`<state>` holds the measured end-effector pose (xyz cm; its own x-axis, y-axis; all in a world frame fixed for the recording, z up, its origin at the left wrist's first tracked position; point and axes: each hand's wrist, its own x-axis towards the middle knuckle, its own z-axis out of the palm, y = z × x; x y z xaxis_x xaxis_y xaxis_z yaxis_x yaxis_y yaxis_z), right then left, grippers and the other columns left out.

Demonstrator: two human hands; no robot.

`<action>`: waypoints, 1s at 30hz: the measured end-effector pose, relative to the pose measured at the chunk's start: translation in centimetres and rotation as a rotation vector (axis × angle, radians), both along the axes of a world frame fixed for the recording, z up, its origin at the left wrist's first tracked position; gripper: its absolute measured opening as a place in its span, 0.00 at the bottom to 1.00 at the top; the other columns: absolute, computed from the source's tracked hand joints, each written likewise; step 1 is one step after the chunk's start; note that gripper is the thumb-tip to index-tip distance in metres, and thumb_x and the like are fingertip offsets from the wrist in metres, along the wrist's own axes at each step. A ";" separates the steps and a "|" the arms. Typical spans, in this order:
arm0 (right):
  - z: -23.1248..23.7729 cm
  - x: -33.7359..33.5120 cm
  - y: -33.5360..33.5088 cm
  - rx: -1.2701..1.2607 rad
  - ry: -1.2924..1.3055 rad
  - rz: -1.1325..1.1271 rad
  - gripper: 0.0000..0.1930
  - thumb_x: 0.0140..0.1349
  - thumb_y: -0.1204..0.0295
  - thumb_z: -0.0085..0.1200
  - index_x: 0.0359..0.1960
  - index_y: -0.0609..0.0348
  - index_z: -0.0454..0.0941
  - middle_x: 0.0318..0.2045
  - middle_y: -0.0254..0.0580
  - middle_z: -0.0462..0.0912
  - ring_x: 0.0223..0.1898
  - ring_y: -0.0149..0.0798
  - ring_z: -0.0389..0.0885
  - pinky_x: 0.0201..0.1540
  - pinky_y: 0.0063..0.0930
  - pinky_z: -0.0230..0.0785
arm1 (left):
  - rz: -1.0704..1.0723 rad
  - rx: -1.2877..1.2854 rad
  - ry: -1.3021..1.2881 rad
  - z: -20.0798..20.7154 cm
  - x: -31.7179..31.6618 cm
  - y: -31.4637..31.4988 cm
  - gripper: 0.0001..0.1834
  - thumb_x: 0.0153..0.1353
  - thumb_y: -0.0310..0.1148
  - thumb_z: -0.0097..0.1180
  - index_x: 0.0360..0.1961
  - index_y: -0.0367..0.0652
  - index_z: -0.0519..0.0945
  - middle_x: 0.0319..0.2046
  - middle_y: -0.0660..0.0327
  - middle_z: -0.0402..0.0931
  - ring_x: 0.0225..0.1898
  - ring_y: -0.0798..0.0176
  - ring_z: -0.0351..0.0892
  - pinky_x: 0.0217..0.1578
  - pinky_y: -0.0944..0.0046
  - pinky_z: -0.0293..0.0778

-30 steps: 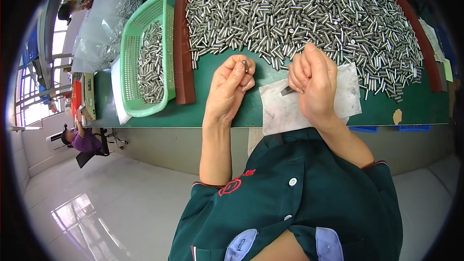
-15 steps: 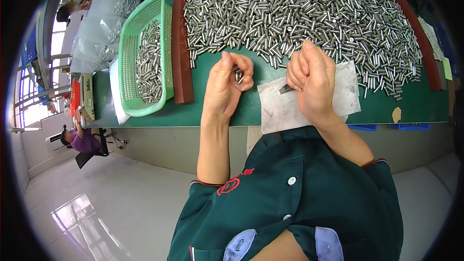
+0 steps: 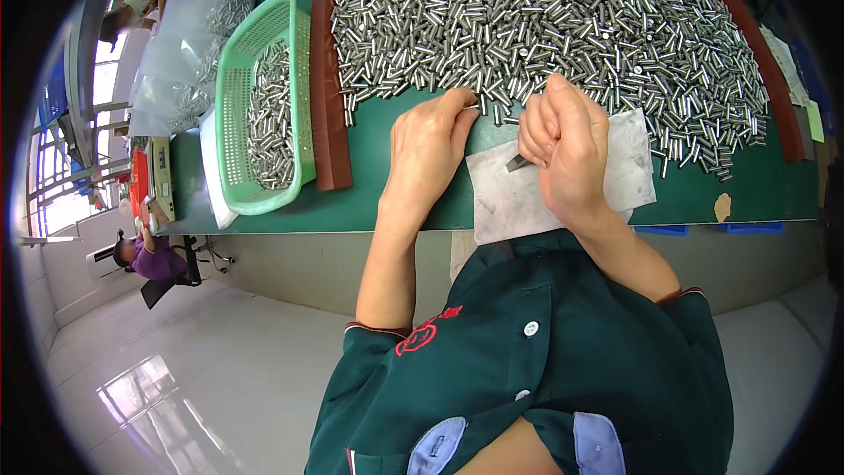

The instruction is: Inspecting small metal components at a workbench using a tool.

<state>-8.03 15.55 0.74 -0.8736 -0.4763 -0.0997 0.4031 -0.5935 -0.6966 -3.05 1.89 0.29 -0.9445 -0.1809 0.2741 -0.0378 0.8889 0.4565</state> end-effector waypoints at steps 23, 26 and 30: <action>0.2 0.3 -0.1 -0.027 -0.025 0.005 0.18 0.61 0.68 0.37 0.12 0.54 0.55 0.08 0.26 0.55 0.10 0.20 0.48 0.12 0.17 0.42 | 0.226 0.974 0.250 -1.7 2.7 1.4 0.05 0.61 0.29 0.41 0.31 0.39 0.67 0.16 0.71 0.57 0.16 0.78 0.50 0.16 0.77 0.48; -0.2 0.1 -0.3 -0.012 -0.020 -0.009 0.18 0.60 0.68 0.37 0.11 0.54 0.55 0.08 0.27 0.55 0.10 0.20 0.48 0.12 0.17 0.41 | 0.279 0.810 0.233 -1.0 2.6 3.0 0.04 0.56 0.25 0.48 0.28 0.36 0.72 0.15 0.73 0.61 0.16 0.82 0.53 0.15 0.78 0.49; -0.1 -0.2 -0.2 0.049 0.027 -0.012 0.18 0.62 0.66 0.32 0.12 0.52 0.53 0.07 0.29 0.54 0.08 0.22 0.46 0.11 0.17 0.41 | 0.033 0.532 -0.069 0.7 4.5 2.8 0.04 0.44 0.24 0.59 0.22 0.37 0.75 0.09 0.68 0.57 0.12 0.78 0.51 0.12 0.73 0.47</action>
<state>-8.27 15.39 0.67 -0.8821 -0.4605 -0.0986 0.3763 -0.5632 -0.7357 1.45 4.64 0.94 -0.9488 -0.3072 0.0738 -0.1076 0.5337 0.8388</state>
